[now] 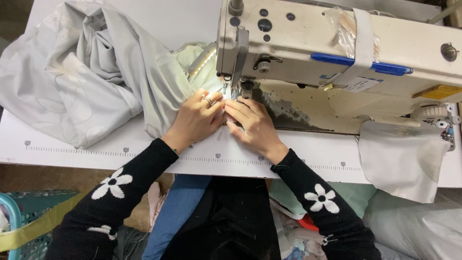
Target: Sewing fabric pieces together using an industrial sewing machine
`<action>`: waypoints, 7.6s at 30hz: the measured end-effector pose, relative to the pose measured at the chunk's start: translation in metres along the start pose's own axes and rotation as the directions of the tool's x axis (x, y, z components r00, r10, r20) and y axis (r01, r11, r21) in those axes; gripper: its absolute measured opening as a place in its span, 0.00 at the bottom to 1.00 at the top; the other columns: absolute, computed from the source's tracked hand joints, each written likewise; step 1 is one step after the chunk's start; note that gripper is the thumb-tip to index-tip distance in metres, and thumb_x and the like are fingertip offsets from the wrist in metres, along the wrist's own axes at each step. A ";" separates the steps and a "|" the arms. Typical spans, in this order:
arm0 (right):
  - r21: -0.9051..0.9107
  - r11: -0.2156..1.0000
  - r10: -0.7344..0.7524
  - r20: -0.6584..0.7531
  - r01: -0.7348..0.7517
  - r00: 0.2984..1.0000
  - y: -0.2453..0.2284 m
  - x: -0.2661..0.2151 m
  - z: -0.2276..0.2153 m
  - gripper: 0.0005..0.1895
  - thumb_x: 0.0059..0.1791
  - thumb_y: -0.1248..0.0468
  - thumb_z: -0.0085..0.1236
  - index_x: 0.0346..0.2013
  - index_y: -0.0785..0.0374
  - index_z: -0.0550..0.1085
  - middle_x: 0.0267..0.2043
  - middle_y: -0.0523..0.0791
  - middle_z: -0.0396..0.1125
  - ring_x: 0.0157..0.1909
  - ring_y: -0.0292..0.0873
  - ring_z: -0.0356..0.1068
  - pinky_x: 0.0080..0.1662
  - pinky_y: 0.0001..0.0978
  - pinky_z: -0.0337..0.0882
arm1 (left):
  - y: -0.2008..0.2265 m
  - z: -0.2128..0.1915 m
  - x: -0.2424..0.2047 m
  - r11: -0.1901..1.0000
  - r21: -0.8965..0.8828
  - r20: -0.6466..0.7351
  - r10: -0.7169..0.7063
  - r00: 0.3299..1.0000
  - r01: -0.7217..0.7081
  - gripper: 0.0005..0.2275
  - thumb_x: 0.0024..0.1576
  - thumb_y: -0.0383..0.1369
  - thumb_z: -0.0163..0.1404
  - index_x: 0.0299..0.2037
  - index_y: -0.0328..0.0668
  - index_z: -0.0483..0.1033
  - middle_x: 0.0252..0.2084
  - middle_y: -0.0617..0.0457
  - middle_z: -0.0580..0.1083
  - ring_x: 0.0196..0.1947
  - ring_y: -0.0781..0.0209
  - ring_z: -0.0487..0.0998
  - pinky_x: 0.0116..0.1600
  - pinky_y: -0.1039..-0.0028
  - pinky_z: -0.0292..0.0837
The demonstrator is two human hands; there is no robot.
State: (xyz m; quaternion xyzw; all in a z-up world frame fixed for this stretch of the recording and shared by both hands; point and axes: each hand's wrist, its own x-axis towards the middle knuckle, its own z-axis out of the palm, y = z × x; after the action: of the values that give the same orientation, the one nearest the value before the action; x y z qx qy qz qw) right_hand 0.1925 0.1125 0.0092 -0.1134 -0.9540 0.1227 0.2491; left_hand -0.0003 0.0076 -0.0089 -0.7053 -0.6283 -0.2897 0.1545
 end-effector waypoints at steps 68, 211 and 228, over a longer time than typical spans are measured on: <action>0.061 0.977 -0.196 -0.090 0.202 0.976 -0.019 0.004 -0.002 0.07 0.53 0.60 0.54 0.42 0.54 0.78 0.49 0.41 0.73 0.54 0.44 0.72 0.57 0.37 0.70 | -0.006 -0.156 -0.032 0.880 0.050 0.542 -0.421 0.727 0.473 0.44 0.38 0.38 0.58 0.73 0.64 0.59 0.81 0.44 0.42 0.76 0.25 0.36 0.71 0.31 0.34; 0.131 0.975 -0.171 -0.063 0.178 0.983 -0.080 0.003 -0.002 0.15 0.54 0.57 0.51 0.49 0.63 0.76 0.48 0.50 0.71 0.55 0.53 0.71 0.56 0.41 0.72 | 0.008 -0.050 0.025 0.908 0.388 0.009 0.167 0.986 -0.157 0.09 0.65 0.36 0.41 0.32 0.49 0.67 0.24 0.56 0.62 0.22 0.59 0.68 0.30 0.73 0.67; 0.164 0.973 -0.150 -0.090 0.164 0.985 -0.079 0.000 0.001 0.15 0.53 0.57 0.52 0.47 0.63 0.77 0.48 0.51 0.72 0.56 0.54 0.71 0.56 0.42 0.73 | -0.005 -0.037 0.017 0.945 0.101 0.045 0.308 0.950 -0.311 0.09 0.65 0.28 0.46 0.31 0.46 0.74 0.32 0.56 0.67 0.29 0.58 0.68 0.34 0.73 0.62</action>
State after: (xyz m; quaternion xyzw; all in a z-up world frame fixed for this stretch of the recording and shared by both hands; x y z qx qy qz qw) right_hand 0.1797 0.0377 0.0316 -0.0204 -0.9355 0.1796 0.3035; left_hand -0.0121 0.0004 0.0294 -0.7901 -0.5263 -0.2179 0.2266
